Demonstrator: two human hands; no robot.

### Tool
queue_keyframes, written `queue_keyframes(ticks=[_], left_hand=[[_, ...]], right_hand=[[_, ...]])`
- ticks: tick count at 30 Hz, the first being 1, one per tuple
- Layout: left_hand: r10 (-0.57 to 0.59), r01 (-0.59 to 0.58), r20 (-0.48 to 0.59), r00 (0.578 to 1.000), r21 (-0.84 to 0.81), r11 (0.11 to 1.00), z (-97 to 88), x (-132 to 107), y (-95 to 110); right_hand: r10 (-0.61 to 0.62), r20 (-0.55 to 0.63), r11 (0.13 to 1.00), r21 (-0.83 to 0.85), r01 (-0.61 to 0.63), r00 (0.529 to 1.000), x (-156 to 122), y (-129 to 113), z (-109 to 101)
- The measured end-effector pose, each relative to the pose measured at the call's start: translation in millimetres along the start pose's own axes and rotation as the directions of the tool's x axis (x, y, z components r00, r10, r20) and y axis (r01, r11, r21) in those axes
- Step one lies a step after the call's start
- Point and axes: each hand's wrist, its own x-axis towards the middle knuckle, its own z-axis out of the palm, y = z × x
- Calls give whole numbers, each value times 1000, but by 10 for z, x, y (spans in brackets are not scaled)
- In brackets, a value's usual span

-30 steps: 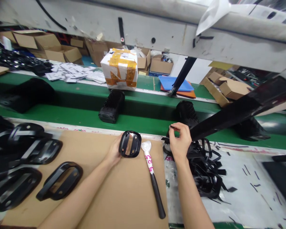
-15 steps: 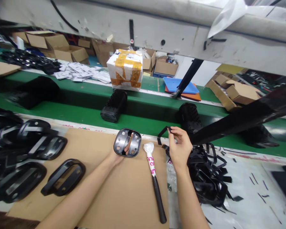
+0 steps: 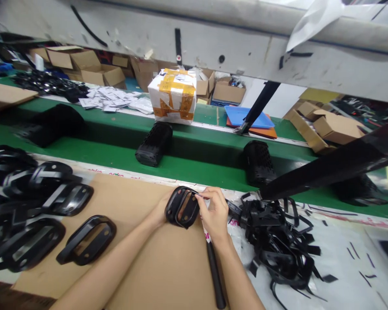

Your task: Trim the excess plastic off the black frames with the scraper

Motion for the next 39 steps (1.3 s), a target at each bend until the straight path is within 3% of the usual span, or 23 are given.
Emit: queue_keyframes(ticks=[5, 12, 18, 30, 39], left_hand=[[-50, 34, 115, 992, 138, 990, -12, -5, -18], [89, -86, 2, 996, 291, 953, -2, -8, -20], [45, -38, -43, 998, 162, 986, 31, -32, -21], [-71, 78, -71, 995, 98, 992, 117, -107, 48], [-151, 153, -89, 984, 16, 988, 85, -88, 44]], right_hand=[[-27, 32, 997, -72, 29, 999, -59, 25, -31], [-28, 83, 993, -115, 37, 996, -82, 75, -43], [-27, 122, 996, -85, 38, 992, -122, 119, -20], [2, 46, 999, 39, -4, 999, -151, 154, 45], [38, 21, 999, 10, -38, 999, -112, 111, 73]])
